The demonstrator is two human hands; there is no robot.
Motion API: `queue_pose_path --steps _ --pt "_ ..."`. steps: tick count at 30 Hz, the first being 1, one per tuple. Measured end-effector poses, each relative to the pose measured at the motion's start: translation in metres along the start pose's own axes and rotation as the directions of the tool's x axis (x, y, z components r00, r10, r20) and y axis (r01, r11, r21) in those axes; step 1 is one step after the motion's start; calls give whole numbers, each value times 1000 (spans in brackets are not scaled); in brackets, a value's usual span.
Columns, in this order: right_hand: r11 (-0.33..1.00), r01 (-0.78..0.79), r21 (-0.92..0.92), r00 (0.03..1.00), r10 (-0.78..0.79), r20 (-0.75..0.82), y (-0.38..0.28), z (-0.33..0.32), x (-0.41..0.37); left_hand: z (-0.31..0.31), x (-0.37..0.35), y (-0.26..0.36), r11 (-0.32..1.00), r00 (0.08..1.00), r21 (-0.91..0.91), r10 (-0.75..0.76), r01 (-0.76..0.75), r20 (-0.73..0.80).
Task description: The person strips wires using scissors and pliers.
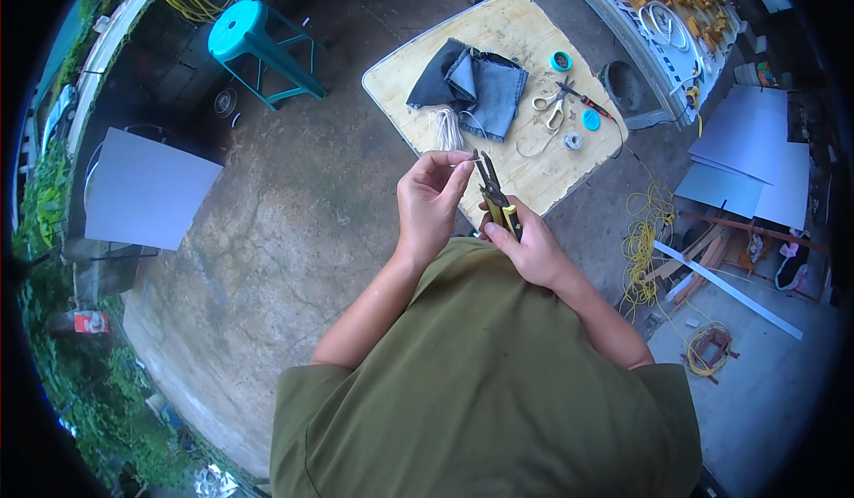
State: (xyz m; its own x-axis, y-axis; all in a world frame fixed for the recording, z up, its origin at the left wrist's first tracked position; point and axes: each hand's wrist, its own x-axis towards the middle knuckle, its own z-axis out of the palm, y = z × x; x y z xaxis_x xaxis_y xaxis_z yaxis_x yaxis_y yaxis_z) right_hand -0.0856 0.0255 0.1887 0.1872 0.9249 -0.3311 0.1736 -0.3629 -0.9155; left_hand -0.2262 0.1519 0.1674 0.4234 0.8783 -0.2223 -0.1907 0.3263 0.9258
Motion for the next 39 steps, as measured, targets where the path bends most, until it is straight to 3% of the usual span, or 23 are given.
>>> queue_pose_path --steps 19,27,39 --pt "987 -120 -102 992 116 -45 -13 2 9 1 11 0 999 999 5 37 -37 -5" --pt "988 -93 -123 995 87 -51 -12 1 14 -1 16 1 999 1000 49 -15 14 13" --pt "986 -97 -136 992 85 -94 -4 1 17 5 23 -3 998 999 56 31 -32 17"
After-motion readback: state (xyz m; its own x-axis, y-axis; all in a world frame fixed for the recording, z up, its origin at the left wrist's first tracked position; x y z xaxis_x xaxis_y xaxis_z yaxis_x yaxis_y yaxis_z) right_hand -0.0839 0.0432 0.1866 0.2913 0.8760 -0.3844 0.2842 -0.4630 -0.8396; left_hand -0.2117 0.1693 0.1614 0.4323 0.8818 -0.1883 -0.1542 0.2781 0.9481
